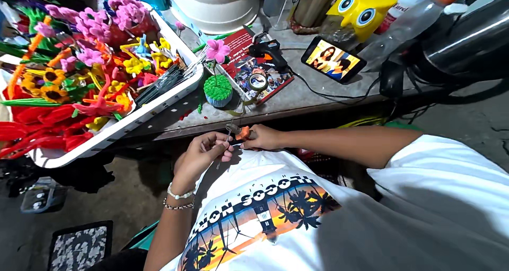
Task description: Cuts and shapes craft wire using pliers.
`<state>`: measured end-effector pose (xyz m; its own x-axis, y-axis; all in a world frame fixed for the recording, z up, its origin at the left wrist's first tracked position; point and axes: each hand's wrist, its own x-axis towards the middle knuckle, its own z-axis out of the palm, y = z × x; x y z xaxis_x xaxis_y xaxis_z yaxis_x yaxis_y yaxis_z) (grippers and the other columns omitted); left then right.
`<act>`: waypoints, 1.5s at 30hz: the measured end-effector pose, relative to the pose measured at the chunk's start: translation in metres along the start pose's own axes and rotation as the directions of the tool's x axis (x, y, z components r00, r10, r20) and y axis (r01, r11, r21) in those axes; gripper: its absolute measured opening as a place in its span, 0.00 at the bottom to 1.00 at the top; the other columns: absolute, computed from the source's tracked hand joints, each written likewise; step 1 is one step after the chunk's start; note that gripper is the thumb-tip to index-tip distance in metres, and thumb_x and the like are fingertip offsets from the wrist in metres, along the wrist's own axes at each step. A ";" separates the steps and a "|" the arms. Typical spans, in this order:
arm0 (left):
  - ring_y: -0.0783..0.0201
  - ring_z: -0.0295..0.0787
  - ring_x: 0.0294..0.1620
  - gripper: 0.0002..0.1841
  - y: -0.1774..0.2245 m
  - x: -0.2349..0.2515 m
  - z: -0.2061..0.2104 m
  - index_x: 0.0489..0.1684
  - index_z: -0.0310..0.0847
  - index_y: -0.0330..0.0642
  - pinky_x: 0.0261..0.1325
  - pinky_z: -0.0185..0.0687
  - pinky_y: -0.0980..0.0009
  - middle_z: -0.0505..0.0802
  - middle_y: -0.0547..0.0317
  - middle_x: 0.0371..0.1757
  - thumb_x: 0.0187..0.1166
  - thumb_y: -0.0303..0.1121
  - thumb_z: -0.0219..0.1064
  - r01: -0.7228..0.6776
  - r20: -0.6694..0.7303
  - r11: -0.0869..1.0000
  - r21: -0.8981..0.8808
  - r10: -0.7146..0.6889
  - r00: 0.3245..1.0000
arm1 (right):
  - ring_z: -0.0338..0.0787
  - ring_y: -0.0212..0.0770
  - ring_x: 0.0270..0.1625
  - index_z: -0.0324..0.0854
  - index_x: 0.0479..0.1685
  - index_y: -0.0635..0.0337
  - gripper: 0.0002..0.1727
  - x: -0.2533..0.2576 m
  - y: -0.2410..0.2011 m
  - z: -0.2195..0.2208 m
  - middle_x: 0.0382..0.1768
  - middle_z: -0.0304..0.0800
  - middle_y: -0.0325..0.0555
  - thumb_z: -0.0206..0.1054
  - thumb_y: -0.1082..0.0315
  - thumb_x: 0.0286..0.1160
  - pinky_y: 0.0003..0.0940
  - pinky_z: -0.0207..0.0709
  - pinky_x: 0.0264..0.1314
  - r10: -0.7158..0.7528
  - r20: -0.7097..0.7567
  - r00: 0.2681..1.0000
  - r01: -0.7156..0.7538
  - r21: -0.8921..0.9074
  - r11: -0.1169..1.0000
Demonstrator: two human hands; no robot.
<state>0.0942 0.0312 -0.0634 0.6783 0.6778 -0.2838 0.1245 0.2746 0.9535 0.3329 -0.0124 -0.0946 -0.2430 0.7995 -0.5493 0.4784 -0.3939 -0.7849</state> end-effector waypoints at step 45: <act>0.66 0.96 0.39 0.10 0.016 -0.007 0.015 0.52 0.83 0.37 0.47 0.94 0.71 0.96 0.55 0.42 0.78 0.18 0.67 -0.182 -0.070 0.983 0.012 0.182 0.981 | 0.89 0.25 0.35 0.79 0.59 0.63 0.14 -0.049 0.033 0.017 0.38 0.91 0.35 0.65 0.65 0.82 0.22 0.85 0.36 -0.445 -0.509 0.737 0.606 0.205 0.769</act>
<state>0.1026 0.0209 -0.0447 0.6374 0.7624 -0.1116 0.0074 0.1388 0.9903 0.3466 -0.0725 -0.0984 0.0372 0.9953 0.0900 0.0472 0.0882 -0.9950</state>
